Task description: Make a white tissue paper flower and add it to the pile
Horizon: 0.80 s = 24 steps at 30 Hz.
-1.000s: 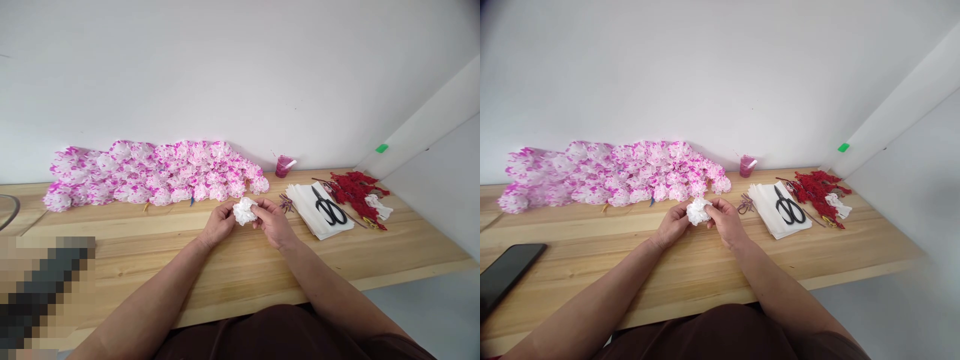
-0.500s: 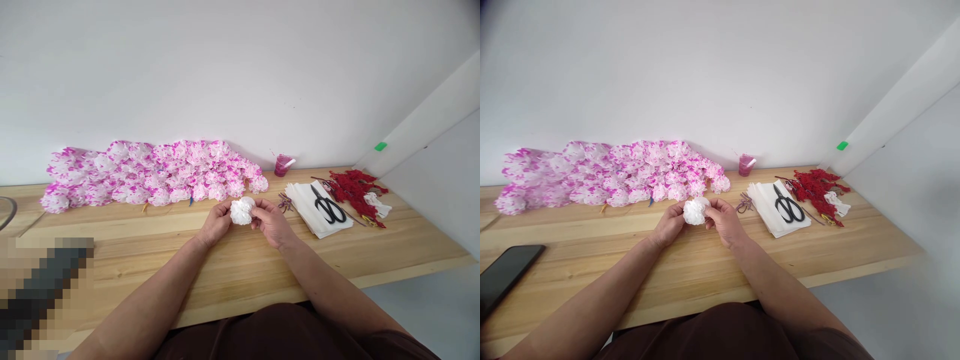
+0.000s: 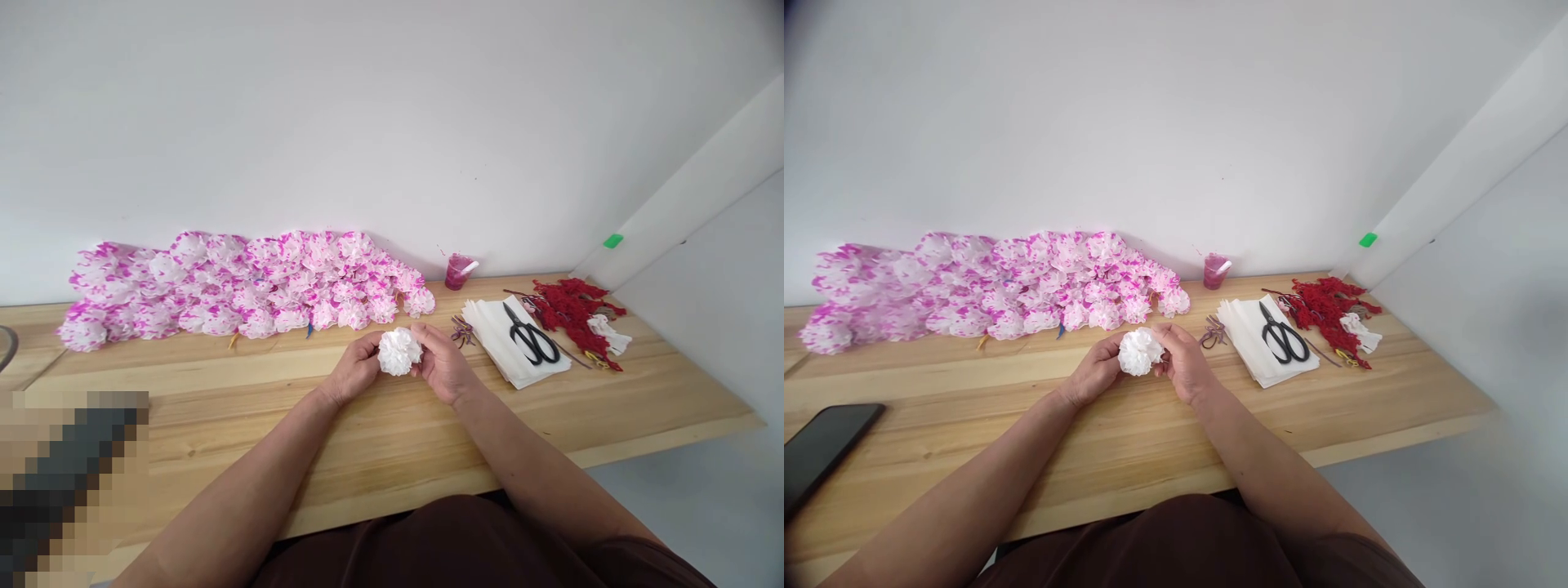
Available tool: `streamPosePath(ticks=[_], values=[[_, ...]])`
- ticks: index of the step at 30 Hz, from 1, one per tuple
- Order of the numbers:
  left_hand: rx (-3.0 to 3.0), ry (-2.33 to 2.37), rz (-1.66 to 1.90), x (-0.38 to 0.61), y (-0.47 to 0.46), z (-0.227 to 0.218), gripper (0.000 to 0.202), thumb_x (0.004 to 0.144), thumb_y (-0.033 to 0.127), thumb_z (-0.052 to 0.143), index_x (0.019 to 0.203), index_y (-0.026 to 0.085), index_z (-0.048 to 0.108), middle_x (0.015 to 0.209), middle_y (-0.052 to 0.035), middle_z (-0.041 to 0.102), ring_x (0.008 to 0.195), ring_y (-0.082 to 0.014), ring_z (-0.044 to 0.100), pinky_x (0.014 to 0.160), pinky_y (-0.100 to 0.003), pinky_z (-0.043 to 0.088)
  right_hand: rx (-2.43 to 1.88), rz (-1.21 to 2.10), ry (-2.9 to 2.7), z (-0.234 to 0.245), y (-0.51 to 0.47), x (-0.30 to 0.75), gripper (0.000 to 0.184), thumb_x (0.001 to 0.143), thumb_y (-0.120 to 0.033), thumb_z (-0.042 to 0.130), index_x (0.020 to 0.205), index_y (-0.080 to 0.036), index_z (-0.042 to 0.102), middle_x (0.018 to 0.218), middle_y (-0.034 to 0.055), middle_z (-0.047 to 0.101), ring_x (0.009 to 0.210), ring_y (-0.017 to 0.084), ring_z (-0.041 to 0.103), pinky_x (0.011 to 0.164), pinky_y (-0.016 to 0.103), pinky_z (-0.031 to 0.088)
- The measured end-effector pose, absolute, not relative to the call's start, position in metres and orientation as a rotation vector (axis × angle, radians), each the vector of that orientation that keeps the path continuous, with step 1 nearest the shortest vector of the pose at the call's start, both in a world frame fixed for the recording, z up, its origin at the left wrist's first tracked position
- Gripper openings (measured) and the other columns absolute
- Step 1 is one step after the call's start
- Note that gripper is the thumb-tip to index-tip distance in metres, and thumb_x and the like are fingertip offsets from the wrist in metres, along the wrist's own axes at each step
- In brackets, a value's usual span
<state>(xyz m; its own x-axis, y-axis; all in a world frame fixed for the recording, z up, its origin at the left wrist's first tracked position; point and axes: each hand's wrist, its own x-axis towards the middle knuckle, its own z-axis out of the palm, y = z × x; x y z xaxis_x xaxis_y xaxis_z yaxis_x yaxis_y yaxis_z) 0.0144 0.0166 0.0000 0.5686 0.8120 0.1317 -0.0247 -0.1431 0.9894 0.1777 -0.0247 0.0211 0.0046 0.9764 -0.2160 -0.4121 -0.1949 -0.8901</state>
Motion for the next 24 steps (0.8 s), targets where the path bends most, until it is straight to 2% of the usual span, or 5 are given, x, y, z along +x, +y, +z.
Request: streamPosePath(ticks=[2, 8, 18, 21, 24], values=[[1.639, 0.697, 0.857, 0.014, 0.018, -0.003, 0.019, 0.081, 0.023, 0.060, 0.095, 0.016, 0.071, 0.089, -0.0053, 0.070, 0.083, -0.0193, 0.061, 0.077, -0.029, 0.047, -1.079, 1.490, -0.792, 0.020, -0.024, 0.178, 0.038, 0.070, -0.055, 0.077, 0.084, -0.021, 0.066, 0.070, -0.0017, 0.061, 0.058, 0.010, 0.052, 0.042, 0.020, 0.035], [1.879, 0.727, 0.963, 0.013, 0.022, -0.008, 0.013, 0.082, 0.017, 0.057, 0.087, 0.017, 0.069, 0.085, -0.0047, 0.067, 0.081, -0.0179, 0.059, 0.077, -0.030, 0.046, -1.178, 1.442, -0.717, 0.021, -0.023, 0.179, 0.032, 0.058, -0.041, 0.081, 0.075, -0.021, 0.063, 0.062, -0.0032, 0.059, 0.053, 0.011, 0.049, 0.043, 0.022, 0.033], [1.765, 0.815, 0.989, 0.013, 0.022, -0.011, 0.014, 0.082, 0.022, 0.058, 0.088, 0.017, 0.069, 0.082, -0.0042, 0.066, 0.075, -0.0176, 0.058, 0.073, -0.028, 0.045, -1.191, 1.333, -1.014, 0.022, -0.027, 0.177, 0.030, 0.068, -0.041, 0.077, 0.088, -0.021, 0.068, 0.074, -0.0015, 0.064, 0.061, 0.011, 0.051, 0.049, 0.023, 0.033], [1.558, 0.829, 1.043, 0.013, 0.024, -0.012, 0.017, 0.078, 0.025, 0.064, 0.091, 0.017, 0.071, 0.082, -0.0035, 0.068, 0.077, -0.0187, 0.059, 0.075, -0.028, 0.045, -1.250, 1.144, -1.177, 0.039, -0.034, 0.186, 0.027, 0.075, -0.040, 0.073, 0.096, -0.024, 0.068, 0.091, 0.0009, 0.068, 0.073, 0.015, 0.058, 0.057, 0.026, 0.040], [1.381, 0.870, 1.129, 0.013, 0.027, -0.012, 0.018, 0.073, 0.027, 0.068, 0.087, 0.017, 0.072, 0.074, -0.0011, 0.066, 0.070, -0.0168, 0.056, 0.071, -0.026, 0.043, -1.400, 0.761, -1.437, 0.066, -0.033, 0.210, 0.019, 0.082, -0.040, 0.069, 0.097, -0.028, 0.069, 0.097, 0.0022, 0.069, 0.084, 0.019, 0.061, 0.071, 0.031, 0.046]])
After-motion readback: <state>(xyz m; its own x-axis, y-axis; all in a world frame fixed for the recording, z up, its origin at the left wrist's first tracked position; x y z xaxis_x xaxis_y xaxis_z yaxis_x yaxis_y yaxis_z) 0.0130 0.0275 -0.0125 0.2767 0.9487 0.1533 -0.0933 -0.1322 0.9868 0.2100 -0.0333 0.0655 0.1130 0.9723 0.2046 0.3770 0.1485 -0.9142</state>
